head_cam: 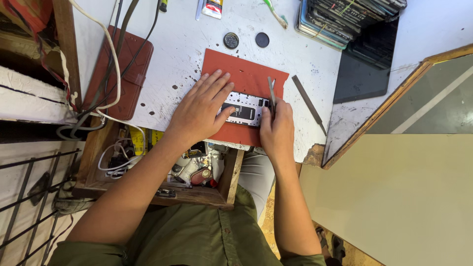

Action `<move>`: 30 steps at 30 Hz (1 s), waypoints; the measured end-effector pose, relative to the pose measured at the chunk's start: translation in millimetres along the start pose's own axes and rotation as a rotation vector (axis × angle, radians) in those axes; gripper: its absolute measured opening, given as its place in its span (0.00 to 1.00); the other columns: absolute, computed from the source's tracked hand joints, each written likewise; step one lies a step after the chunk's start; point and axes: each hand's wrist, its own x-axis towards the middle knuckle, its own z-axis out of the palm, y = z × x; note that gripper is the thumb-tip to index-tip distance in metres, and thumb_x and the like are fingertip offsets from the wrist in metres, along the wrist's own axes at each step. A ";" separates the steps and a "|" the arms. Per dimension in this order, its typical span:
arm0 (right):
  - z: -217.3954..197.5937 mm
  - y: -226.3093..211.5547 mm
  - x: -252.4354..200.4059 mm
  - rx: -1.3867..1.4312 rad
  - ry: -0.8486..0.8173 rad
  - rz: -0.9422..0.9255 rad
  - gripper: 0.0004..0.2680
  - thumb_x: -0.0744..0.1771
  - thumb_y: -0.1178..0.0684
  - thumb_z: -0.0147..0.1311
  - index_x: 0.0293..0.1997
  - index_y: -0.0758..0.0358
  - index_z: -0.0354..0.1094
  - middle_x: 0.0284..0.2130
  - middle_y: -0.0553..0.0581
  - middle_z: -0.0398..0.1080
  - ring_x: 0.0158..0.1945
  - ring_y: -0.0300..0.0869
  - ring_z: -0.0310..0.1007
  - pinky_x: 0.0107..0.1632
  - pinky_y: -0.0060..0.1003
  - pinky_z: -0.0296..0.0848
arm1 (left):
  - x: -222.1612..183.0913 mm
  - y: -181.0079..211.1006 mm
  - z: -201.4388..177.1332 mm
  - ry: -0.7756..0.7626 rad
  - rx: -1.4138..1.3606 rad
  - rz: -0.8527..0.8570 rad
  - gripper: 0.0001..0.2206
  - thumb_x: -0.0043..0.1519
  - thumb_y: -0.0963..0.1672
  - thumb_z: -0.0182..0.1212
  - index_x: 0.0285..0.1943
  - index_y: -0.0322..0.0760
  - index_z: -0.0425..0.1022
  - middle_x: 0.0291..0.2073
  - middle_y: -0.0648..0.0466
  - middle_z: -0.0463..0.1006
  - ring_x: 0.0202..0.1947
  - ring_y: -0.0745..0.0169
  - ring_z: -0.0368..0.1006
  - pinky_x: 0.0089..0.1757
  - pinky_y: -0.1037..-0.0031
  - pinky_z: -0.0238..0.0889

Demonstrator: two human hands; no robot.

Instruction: The person uses a small blade to scrape the edges of a phone frame and then uses a pink tool to apply pressure along the internal components of the mobile device.

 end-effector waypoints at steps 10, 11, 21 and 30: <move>-42.5 72.2 42.9 -0.539 0.200 0.285 0.06 0.63 0.54 0.65 0.38 0.64 0.78 0.39 0.61 0.75 0.41 0.56 0.75 0.42 0.49 0.72 | 0.0 -2.7 2.1 0.025 0.000 0.012 0.26 0.68 0.52 0.53 0.70 0.31 0.67 0.71 0.43 0.63 0.74 0.47 0.53 0.69 0.57 0.43; -46.4 74.7 47.2 -0.538 0.198 0.276 0.06 0.63 0.54 0.65 0.38 0.64 0.78 0.39 0.61 0.75 0.41 0.56 0.75 0.42 0.49 0.72 | -0.7 -2.7 3.3 0.024 -0.007 0.007 0.26 0.68 0.52 0.53 0.69 0.31 0.67 0.71 0.44 0.63 0.74 0.48 0.53 0.69 0.57 0.43; -38.9 33.5 128.3 0.302 -0.033 0.386 0.07 0.64 0.54 0.65 0.36 0.68 0.78 0.21 0.51 0.67 0.22 0.35 0.59 0.25 0.34 0.55 | -1.0 -1.9 1.0 0.068 -0.009 0.039 0.25 0.67 0.51 0.54 0.67 0.30 0.69 0.69 0.43 0.65 0.73 0.47 0.54 0.69 0.57 0.43; 97.2 -19.2 251.3 0.251 -0.071 0.519 0.09 0.58 0.54 0.67 0.30 0.70 0.76 0.27 0.60 0.79 0.29 0.43 0.80 0.32 0.37 0.74 | 3.6 0.9 -5.2 0.063 -0.013 0.027 0.24 0.65 0.50 0.57 0.65 0.29 0.70 0.68 0.42 0.66 0.72 0.46 0.55 0.69 0.56 0.44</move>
